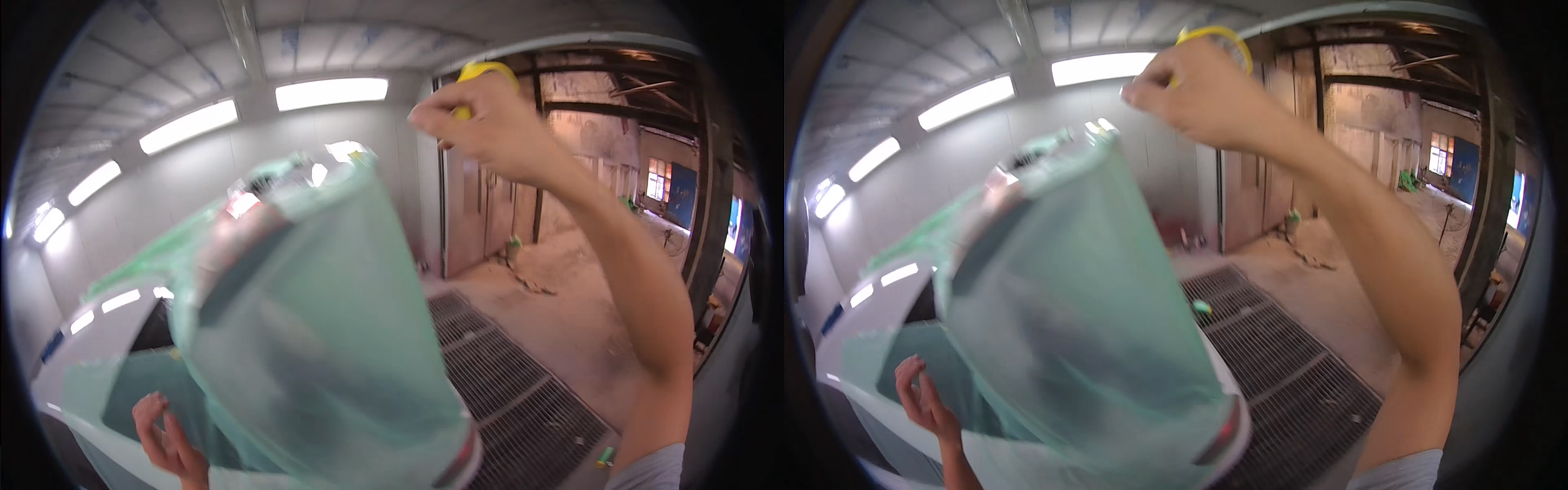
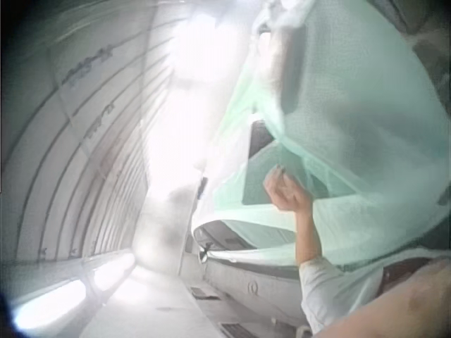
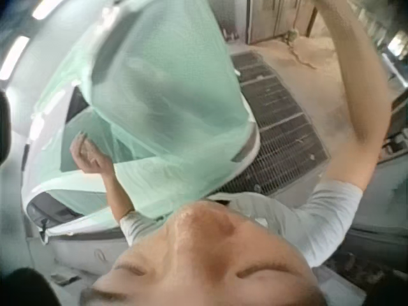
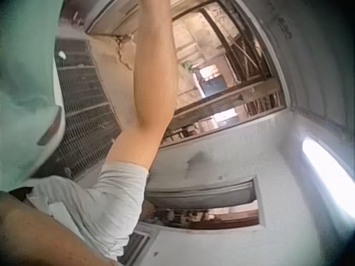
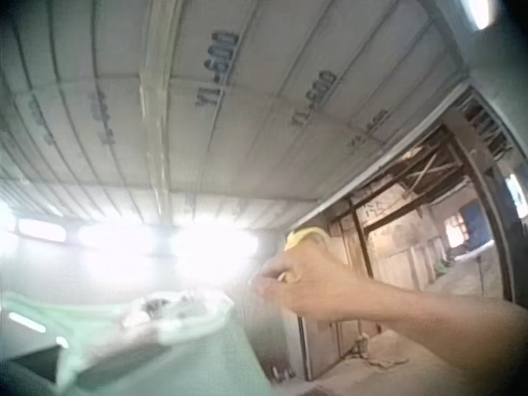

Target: The person covers a white car with a light green plastic sheet and secures it using yellow masking tape. They smooth the sheet over the hood, roof, and trunk, then apply tape along the edges and seams to hold the sheet in place.

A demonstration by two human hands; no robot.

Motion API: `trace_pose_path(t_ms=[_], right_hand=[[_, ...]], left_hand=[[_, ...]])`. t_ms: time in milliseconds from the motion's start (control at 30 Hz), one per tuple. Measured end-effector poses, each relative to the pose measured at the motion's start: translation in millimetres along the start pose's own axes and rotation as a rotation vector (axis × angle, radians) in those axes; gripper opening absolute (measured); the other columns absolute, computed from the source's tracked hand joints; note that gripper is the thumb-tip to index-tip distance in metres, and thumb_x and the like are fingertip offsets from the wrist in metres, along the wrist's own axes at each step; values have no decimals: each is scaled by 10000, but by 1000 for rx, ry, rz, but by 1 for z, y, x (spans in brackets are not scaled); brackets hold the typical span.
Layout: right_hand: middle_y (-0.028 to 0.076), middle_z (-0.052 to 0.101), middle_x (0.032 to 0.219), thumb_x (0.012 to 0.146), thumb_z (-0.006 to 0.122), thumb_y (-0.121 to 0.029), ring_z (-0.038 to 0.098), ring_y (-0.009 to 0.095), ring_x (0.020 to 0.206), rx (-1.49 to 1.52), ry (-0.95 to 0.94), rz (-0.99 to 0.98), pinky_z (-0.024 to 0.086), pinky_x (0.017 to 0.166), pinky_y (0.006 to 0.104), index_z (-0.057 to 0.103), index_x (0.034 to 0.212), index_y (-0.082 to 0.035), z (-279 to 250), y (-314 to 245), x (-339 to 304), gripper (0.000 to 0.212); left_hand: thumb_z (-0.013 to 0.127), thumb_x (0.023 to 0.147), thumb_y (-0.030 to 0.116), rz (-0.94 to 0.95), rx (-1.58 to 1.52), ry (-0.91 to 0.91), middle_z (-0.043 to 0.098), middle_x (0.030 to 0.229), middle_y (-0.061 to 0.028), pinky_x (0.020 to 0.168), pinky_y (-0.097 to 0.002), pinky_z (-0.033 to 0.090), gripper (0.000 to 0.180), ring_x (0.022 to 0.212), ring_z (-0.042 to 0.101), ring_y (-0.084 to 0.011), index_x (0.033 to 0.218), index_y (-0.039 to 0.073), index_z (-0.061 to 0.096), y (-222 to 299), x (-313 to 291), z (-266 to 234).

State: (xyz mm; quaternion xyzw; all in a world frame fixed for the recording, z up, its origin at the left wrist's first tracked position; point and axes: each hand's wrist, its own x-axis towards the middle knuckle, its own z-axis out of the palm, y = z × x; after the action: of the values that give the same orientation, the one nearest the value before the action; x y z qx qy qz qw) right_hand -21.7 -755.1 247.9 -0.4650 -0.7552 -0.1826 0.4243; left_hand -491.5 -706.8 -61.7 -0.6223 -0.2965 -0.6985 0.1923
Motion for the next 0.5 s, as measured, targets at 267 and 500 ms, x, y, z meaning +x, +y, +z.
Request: trace_pose_path(t_ms=[267, 500], right_hand=[[128, 729, 1031, 878, 810, -310, 701, 141, 775, 347, -188, 260, 504, 632, 250, 709, 1221, 35, -81, 158, -125, 497], [132, 723, 1048, 898, 775, -342, 693, 150, 805, 609, -284, 342, 508, 657, 260, 697, 1237, 40, -55, 276, -175, 516]], left_hand=[[703, 837, 67, -456, -695, -582, 699, 980, -138, 858, -448, 520, 250, 886, 657, -345, 1075, -2, 666, 305, -168, 255], [785, 813, 62, -513, -895, -979, 728, 999, -121, 815, -404, 545, 278, 904, 682, -324, 1072, 27, 688, 389, -273, 404]])
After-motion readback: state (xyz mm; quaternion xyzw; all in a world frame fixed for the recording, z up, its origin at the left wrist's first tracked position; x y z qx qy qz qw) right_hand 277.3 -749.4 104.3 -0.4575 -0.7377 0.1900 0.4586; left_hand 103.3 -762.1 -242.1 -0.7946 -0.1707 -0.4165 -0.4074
